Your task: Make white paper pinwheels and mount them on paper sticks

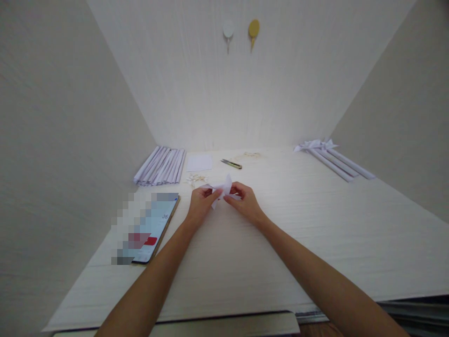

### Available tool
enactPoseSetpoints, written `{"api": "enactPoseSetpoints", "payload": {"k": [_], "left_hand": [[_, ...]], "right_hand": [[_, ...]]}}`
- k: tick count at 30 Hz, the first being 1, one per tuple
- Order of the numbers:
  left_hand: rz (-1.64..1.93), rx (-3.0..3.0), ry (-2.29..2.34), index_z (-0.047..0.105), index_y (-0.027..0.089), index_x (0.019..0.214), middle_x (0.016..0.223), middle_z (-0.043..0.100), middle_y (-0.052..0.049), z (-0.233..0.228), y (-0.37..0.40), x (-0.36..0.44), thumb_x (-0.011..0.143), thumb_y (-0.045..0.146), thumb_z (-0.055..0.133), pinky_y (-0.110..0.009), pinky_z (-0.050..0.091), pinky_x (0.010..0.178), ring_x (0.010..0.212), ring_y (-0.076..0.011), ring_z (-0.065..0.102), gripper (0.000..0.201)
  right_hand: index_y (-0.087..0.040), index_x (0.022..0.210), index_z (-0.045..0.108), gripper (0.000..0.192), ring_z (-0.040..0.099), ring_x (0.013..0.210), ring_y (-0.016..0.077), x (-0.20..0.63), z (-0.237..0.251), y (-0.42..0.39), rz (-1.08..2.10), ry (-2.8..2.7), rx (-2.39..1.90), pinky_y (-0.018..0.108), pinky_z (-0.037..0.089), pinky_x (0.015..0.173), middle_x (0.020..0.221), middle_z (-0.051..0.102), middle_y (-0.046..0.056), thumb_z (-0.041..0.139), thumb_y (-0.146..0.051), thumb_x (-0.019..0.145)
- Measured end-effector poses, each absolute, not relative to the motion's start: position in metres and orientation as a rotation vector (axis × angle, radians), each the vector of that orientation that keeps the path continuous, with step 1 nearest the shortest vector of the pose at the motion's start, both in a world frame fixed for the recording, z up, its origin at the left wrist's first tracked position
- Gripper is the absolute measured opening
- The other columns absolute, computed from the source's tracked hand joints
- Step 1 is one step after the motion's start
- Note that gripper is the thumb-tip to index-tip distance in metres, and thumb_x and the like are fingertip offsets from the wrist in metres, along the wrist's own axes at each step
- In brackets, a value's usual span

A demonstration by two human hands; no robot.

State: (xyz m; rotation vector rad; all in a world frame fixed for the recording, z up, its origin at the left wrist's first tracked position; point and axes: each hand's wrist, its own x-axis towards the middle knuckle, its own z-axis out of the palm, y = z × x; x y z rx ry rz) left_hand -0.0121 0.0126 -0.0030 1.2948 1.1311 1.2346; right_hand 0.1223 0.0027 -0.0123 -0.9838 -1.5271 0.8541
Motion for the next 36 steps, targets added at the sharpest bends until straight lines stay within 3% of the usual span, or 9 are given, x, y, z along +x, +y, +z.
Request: {"api": "enactPoseSetpoints", "payload": {"k": [10, 18, 27, 31, 36], "left_hand": [[1.286, 1.342, 1.066, 0.059, 0.012, 0.069, 0.066, 0.062, -0.001, -0.0062, 0.0134, -0.0101, 0.055, 0.025, 0.066, -0.025, 0.045, 0.062, 0.061, -0.0119, 0.057, 0.02], [1.236, 1.393, 1.088, 0.056, 0.012, 0.083, 0.067, 0.06, -0.001, -0.0004, 0.0076, -0.0086, 0.061, 0.034, 0.062, -0.018, 0.044, 0.044, 0.055, -0.0097, 0.055, 0.032], [1.137, 1.423, 1.01, 0.055, 0.01, 0.083, 0.062, 0.057, -0.002, -0.0006, 0.0053, -0.008, 0.07, 0.051, 0.046, -0.019, 0.043, 0.039, 0.042, -0.0077, 0.051, 0.043], [1.133, 1.316, 0.985, 0.051, 0.01, 0.1, 0.067, 0.059, -0.004, -0.0013, 0.0066, -0.01, 0.076, 0.047, 0.04, -0.02, 0.044, 0.041, 0.046, -0.0084, 0.052, 0.046], [1.095, 1.374, 0.984, 0.054, 0.009, 0.1, 0.067, 0.058, -0.003, -0.0009, 0.0066, -0.0102, 0.075, 0.04, 0.045, -0.017, 0.038, 0.038, 0.043, -0.0056, 0.045, 0.041]], "right_hand": [[-0.014, 0.071, 0.062, 0.013, 0.054, 0.063, 0.0133, 0.1226, -0.0113, 0.003, 0.835, -1.558, -1.044, 0.026, 0.042, 0.061, 0.066, 0.061, 0.001, 0.059, -0.025, 0.065], [-0.014, 0.076, 0.064, 0.019, 0.055, 0.059, 0.0134, 0.1206, -0.0138, 0.004, 0.965, -1.491, -1.008, 0.025, 0.042, 0.055, 0.069, 0.064, 0.003, 0.062, -0.027, 0.062], [-0.014, 0.067, 0.064, 0.014, 0.053, 0.056, 0.0115, 0.1246, -0.0134, 0.0052, 1.123, -1.297, -0.978, 0.025, 0.04, 0.056, 0.064, 0.063, 0.0, 0.065, -0.025, 0.058], [-0.015, 0.068, 0.065, 0.012, 0.055, 0.059, 0.0116, 0.1258, -0.012, 0.0049, 1.178, -1.157, -0.931, 0.025, 0.041, 0.061, 0.067, 0.065, 0.0, 0.065, -0.023, 0.059], [-0.014, 0.067, 0.064, 0.011, 0.054, 0.059, 0.0115, 0.126, -0.0128, 0.0051, 1.183, -1.152, -0.886, 0.026, 0.041, 0.061, 0.065, 0.064, -0.001, 0.064, -0.023, 0.06]]}}
